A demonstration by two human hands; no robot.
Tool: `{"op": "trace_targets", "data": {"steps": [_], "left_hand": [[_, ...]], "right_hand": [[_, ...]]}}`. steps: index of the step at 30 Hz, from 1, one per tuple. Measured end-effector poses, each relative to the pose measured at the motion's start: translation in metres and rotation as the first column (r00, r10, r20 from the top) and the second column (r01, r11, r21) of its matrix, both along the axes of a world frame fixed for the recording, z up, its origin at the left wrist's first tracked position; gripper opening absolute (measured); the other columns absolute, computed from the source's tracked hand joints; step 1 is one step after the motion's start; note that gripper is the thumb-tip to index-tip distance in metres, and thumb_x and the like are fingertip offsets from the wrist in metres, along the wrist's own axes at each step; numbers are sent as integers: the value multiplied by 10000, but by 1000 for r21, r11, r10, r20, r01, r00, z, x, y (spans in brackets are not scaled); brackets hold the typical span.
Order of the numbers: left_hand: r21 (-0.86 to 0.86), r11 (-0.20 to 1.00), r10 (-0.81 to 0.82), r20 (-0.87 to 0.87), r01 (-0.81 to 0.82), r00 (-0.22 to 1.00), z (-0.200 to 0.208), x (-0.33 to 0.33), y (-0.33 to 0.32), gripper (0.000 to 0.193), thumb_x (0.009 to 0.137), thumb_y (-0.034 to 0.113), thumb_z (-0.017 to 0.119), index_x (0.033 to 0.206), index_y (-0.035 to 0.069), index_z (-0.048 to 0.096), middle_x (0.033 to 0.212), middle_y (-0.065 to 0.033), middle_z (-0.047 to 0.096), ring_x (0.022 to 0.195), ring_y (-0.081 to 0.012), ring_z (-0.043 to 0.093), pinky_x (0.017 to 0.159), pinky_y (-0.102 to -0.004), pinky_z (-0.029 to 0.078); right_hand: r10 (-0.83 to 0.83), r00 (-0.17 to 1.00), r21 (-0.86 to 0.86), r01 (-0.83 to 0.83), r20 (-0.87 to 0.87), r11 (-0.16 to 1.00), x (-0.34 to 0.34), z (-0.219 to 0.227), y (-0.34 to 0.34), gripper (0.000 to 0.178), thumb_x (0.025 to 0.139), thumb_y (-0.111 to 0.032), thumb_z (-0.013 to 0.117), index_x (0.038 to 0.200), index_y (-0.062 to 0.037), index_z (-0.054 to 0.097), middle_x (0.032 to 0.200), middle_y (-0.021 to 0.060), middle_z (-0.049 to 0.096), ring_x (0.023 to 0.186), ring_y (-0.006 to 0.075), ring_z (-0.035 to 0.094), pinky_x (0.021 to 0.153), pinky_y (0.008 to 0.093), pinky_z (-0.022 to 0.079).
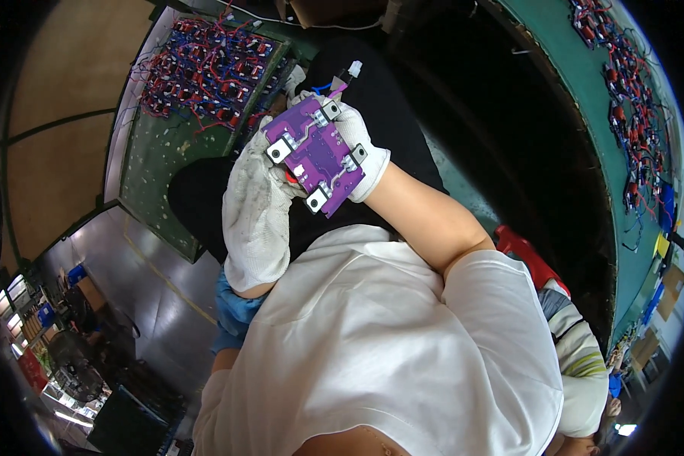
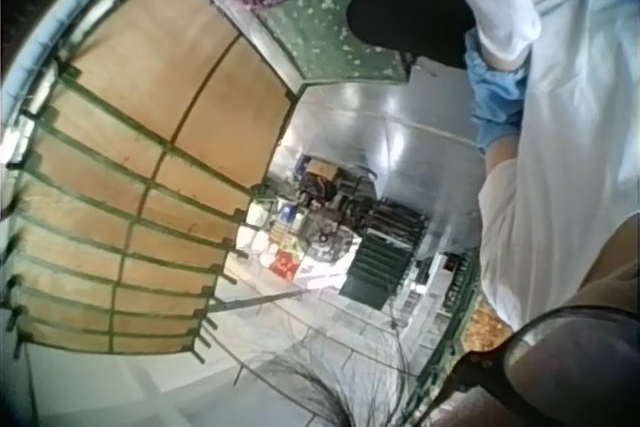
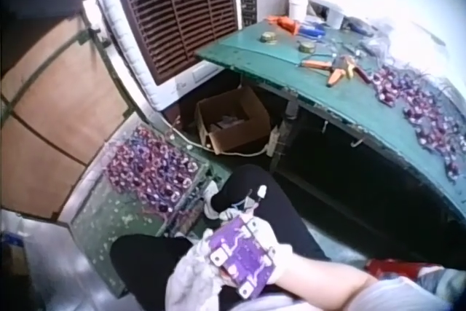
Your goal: The person assembles electronic circuit board components and electrical wires into power supply housings to create finished units. This is done using a wire stripper and pliers to manipulate the wires and connectors.
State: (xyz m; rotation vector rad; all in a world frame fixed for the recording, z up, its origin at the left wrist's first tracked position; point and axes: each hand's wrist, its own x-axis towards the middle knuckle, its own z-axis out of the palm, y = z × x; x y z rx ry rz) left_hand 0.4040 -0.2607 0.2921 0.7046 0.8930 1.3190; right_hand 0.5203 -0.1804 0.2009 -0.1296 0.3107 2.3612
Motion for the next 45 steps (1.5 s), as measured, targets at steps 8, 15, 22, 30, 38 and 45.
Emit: {"op": "trace_targets", "data": {"steps": [8,15,22,30,38,45], "left_hand": [[17,999,-36,9,36,999,1,-5,0,493,976,200,371,1360,-83,247,1315,-170,421,1188,-196,452,1006,-318,355],[39,999,10,13,-10,1000,-4,-5,1,486,981,210,343,1348,-92,245,1284,-204,429,1176,-223,463,997,-342,373],[29,999,43,-63,-42,997,-11,-16,1,499,974,232,365,1338,-90,251,1257,-190,444,1141,-224,494,972,-342,407],[-21,997,71,-49,-72,996,-16,-21,-1,525,965,270,371,1337,-83,258,1252,-183,454,1123,-218,515,946,-334,433],[-108,993,54,71,-46,996,-21,-22,-1,613,974,431,253,1349,-51,304,1309,-176,435,1167,-240,480,1001,-357,375],[-108,994,-4,65,11,998,-22,-25,2,624,975,445,213,1358,-41,289,1323,-181,415,1205,-254,440,1023,-370,344]], "right_hand": [[-1,1000,-92,3,27,996,0,4,2,265,926,-300,417,823,-124,586,863,86,617,966,338,602,883,562,450],[-64,961,-160,110,270,981,-3,12,3,169,907,-220,476,931,-78,564,824,111,621,810,280,645,705,439,555],[-286,713,170,232,640,958,3,15,0,158,875,-202,553,929,-54,564,844,6,576,775,116,585,705,276,505],[-296,682,214,205,669,955,2,18,-3,173,871,-189,561,953,-37,554,727,-31,479,605,53,462,565,192,428],[-275,699,163,224,660,961,0,10,-2,158,888,-181,534,966,-45,556,885,9,565,769,107,584,733,251,504],[-189,698,19,244,691,970,-4,6,3,151,876,-178,537,946,-45,556,917,56,579,841,191,601,806,358,522]]}}
